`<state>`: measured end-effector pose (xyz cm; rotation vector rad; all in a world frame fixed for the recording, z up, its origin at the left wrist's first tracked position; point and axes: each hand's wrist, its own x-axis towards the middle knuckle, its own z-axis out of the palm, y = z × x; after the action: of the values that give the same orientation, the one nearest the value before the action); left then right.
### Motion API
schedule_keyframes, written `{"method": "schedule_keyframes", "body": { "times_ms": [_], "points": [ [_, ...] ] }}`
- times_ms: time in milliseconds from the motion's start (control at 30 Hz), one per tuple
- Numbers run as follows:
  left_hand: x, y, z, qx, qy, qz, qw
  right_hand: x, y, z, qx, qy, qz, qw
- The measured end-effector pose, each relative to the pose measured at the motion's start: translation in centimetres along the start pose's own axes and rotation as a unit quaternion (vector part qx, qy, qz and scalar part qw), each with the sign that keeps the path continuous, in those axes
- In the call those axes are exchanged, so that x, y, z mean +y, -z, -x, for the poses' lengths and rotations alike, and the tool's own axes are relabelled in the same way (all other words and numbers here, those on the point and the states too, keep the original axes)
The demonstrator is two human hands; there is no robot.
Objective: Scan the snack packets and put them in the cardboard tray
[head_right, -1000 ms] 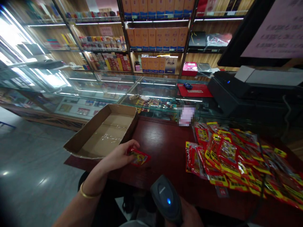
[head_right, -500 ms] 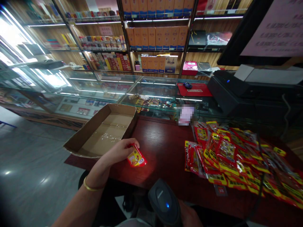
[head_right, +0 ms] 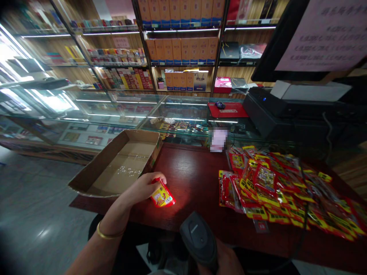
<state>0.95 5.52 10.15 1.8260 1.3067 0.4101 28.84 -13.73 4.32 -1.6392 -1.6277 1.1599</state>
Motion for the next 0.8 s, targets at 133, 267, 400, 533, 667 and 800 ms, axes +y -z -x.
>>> {"method": "schedule_keyframes", "body": {
  "times_ms": [133, 267, 400, 533, 667, 800],
  "points": [
    [0.7, -0.5, -0.3, -0.021, 0.002, 0.002, 1.0, -1.4, -0.2, -0.4, 0.008, -0.02, 0.006, 1.0],
    [1.8, -0.9, -0.4, -0.015, -0.006, -0.01, 1.0, -2.4, -0.2, -0.6, 0.002, -0.035, 0.011, 0.999],
    [2.7, -1.1, -0.2, -0.021, -0.016, -0.045, 0.999, -2.4, -0.3, -0.5, 0.001, -0.043, 0.009, 0.999],
    [3.2, -1.3, 0.0, -0.028, -0.032, -0.068, 0.997, -2.6, -0.7, -0.7, 0.0, -0.027, -0.009, 1.0],
    [3.6, -1.7, 0.1, -0.028, -0.05, -0.071, 0.996, -3.2, -1.2, -1.3, -0.007, -0.038, -0.017, 0.999],
    [4.3, -1.9, 0.4, -0.035, -0.054, -0.071, 0.995, -3.4, -1.5, -1.8, 0.008, -0.028, -0.012, 1.0]
  ]
}}
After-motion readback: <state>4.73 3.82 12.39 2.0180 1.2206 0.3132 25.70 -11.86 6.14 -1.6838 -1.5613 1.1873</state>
